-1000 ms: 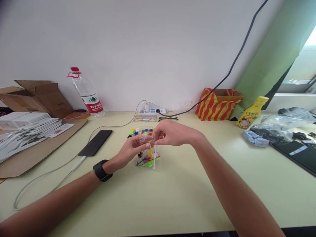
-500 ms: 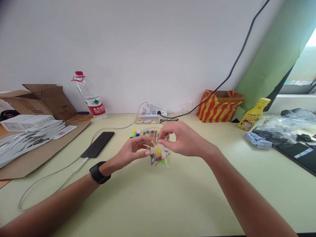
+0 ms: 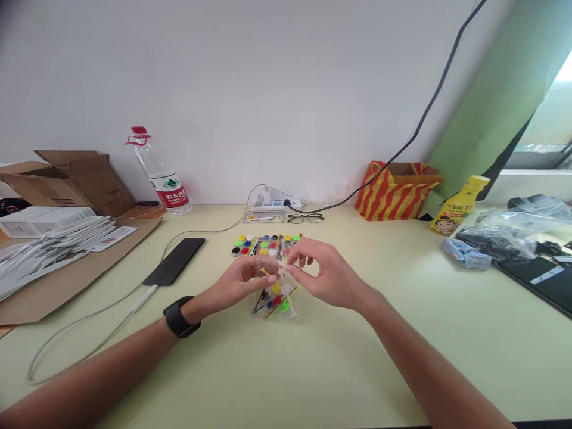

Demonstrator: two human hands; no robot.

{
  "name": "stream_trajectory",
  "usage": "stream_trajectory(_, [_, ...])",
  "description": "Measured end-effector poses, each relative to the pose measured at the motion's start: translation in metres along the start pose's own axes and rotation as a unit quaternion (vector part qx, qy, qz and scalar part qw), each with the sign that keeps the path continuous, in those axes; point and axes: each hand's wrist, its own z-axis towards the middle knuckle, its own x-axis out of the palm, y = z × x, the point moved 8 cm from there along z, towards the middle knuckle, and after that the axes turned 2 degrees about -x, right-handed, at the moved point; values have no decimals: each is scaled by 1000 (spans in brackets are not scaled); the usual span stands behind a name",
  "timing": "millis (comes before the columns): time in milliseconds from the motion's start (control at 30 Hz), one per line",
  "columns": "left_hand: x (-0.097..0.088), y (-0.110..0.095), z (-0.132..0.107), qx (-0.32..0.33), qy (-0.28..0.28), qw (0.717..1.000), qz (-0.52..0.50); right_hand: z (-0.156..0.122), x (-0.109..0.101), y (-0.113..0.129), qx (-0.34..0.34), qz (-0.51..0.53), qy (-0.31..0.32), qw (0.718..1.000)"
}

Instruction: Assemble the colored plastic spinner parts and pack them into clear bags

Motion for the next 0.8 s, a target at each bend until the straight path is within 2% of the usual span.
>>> stream_trajectory(100, [-2,3,1,-2,-13,1000,14,-3,-2,-7,1,9,-47,999])
stream_trajectory(267, [-1,5,0,-2,-8,1000,11,-5,3,-11,3,26,-53,998])
stream_trajectory(433, [-2,4,-2,-1,-6,1000,-11,-5,-4,-8,-12,24,-85,996])
stream_trajectory(500, [-4,2,-2,8,-14,1000,-17,-5,-4,-7,-13,28,-77,997])
stream_trajectory(667, [0,2,-3,20,1,997,-79,-5,8,-7,-1,30,-4,1000])
stream_trajectory(733, [0,3,-3,19,-2,996,-90,-5,5,-5,-10,32,-25,999])
stream_trajectory(800, [-3,5,-4,12,-21,996,-82,-6,-3,-2,-25,34,-77,996])
